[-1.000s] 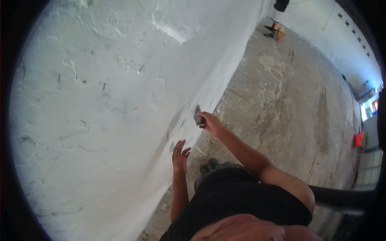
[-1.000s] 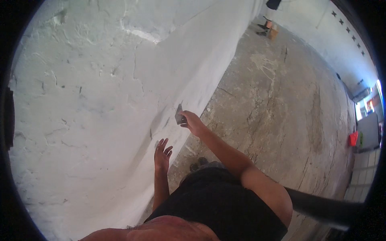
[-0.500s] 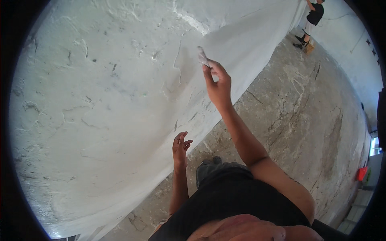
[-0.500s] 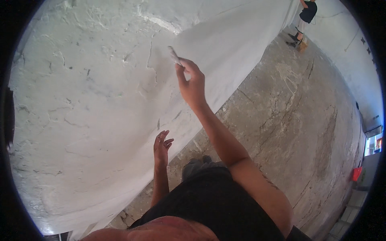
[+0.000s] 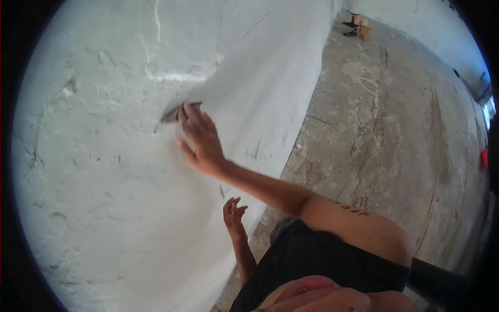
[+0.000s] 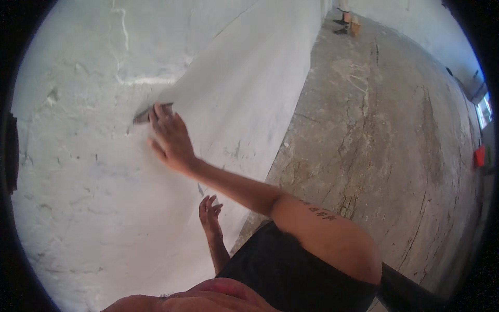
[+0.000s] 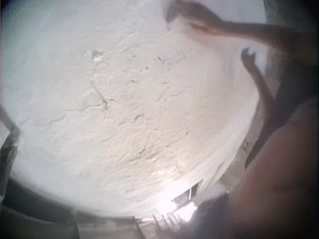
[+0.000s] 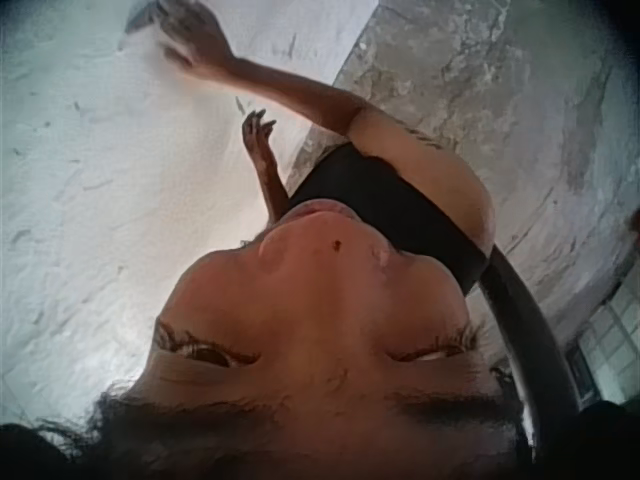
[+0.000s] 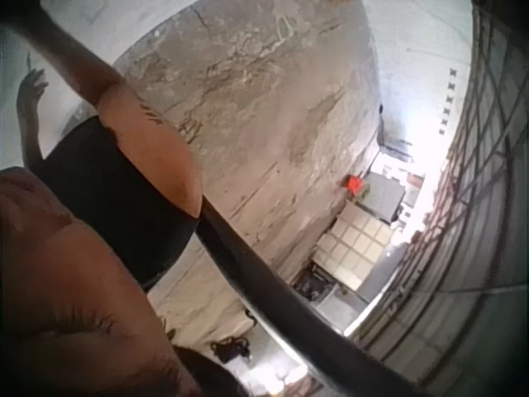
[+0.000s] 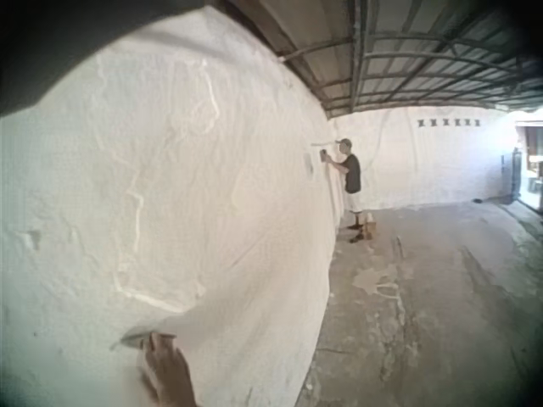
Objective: Patching and smoothing imperfections on a white wall using a putty knife and filler.
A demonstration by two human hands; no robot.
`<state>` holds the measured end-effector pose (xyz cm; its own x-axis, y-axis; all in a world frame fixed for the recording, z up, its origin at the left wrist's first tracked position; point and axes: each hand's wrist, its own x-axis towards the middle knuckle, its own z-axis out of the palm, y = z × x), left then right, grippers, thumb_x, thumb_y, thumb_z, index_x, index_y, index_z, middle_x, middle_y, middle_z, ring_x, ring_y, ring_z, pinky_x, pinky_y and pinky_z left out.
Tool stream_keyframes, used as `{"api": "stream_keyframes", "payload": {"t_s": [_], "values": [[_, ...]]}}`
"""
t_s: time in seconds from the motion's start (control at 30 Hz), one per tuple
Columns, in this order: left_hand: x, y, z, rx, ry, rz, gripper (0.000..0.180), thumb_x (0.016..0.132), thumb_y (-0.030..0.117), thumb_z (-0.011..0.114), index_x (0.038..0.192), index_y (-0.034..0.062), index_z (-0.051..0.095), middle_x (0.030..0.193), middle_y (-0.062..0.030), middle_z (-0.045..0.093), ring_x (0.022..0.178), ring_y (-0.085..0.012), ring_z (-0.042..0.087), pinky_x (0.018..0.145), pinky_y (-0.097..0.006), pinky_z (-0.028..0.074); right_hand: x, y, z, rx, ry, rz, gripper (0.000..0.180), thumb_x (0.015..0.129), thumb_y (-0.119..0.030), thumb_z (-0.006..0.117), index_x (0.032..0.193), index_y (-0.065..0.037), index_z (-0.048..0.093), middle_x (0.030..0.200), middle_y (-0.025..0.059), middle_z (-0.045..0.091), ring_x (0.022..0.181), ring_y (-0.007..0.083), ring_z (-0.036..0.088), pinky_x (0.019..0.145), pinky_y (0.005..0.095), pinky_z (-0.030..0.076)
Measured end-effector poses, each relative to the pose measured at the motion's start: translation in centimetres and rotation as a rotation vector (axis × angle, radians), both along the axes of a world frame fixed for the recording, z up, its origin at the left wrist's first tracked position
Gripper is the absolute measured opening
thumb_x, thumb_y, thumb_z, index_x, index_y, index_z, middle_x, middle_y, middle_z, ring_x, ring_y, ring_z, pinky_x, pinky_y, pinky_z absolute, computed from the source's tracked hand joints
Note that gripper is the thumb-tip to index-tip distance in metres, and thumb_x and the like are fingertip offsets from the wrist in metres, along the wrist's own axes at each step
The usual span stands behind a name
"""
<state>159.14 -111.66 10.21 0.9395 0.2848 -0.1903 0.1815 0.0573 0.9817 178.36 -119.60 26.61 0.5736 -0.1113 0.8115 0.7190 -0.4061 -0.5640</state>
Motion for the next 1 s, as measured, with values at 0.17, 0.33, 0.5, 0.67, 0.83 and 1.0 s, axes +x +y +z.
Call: {"api": "stream_keyframes", "payload": {"t_s": [0.17, 0.33, 0.5, 0.67, 0.83, 1.0], "values": [[-1.1, 0.4, -0.3, -0.022, 0.027, 0.044, 0.053, 0.103, 0.039, 0.053, 0.139, 0.0011, 0.045, 0.131, -0.0145, 0.061, 0.096, -0.0204, 0.067, 0.096, -0.04, 0.046, -1.5, 0.2, 1.4, -0.056, 0.119, 0.094, 0.077, 0.103, -0.04, 0.044, 0.155, 0.007, 0.013, 0.163, 0.0285, 0.006, 0.152, 0.045, 0.005, 0.12, 0.0608, 0.005], [-1.2, 0.3, 0.1, -0.02, -0.007, 0.063, 0.052, 0.103, 0.038, 0.053, 0.138, 0.0004, 0.045, 0.132, -0.0161, 0.06, 0.096, -0.0209, 0.067, 0.096, -0.041, 0.046, -0.1, -1.0, 4.4, -0.068, 0.06, 0.076, 0.078, 0.103, -0.044, 0.042, 0.154, 0.008, 0.016, 0.162, 0.0295, 0.01, 0.151, 0.0453, 0.009, 0.12, 0.061, 0.009], [-1.0, 0.1, 0.2, -0.009, -0.026, 0.068, 0.052, 0.103, 0.038, 0.054, 0.138, -0.0004, 0.045, 0.132, -0.0163, 0.06, 0.095, -0.0215, 0.067, 0.096, -0.041, 0.046, -0.9, -0.8, 0.3, -0.249, 0.065, 0.08, 0.078, 0.102, -0.046, 0.045, 0.156, 0.003, 0.017, 0.164, 0.0252, 0.012, 0.151, 0.0447, 0.01, 0.12, 0.0606, 0.011], [-0.9, -0.3, 0.6, 0.025, -0.015, 0.041, 0.051, 0.103, 0.039, 0.054, 0.135, 0.0002, 0.048, 0.131, -0.015, 0.061, 0.094, -0.0208, 0.067, 0.095, -0.04, 0.046, -1.3, -1.1, 3.1, -0.191, 0.067, 0.127, 0.077, 0.102, -0.046, 0.045, 0.156, 0.003, 0.018, 0.163, 0.0246, 0.014, 0.151, 0.0453, 0.012, 0.12, 0.0599, 0.012], [-1.0, -0.4, 1.2, 0.067, -0.022, 0.012, 0.047, 0.103, 0.04, 0.053, 0.129, 0.0007, 0.055, 0.13, -0.0138, 0.061, 0.093, -0.0201, 0.067, 0.093, -0.039, 0.047, -1.3, -0.4, 5.8, -0.121, -0.018, 0.16, 0.077, 0.102, -0.045, 0.047, 0.156, 0.003, 0.019, 0.163, 0.0241, 0.015, 0.15, 0.045, 0.015, 0.12, 0.0591, 0.012], [-1.3, -0.2, 1.1, 0.099, -0.037, 0.033, 0.045, 0.102, 0.04, 0.054, 0.126, 0.0014, 0.057, 0.127, -0.0133, 0.063, 0.091, -0.0196, 0.067, 0.091, -0.038, 0.047, -3.1, 0.7, 3.0, -0.227, -0.023, 0.249, 0.077, 0.1, -0.046, 0.052, 0.158, -0.007, 0.019, 0.165, 0.0165, 0.016, 0.152, 0.0405, 0.01, 0.121, 0.061, 0.011]]}}
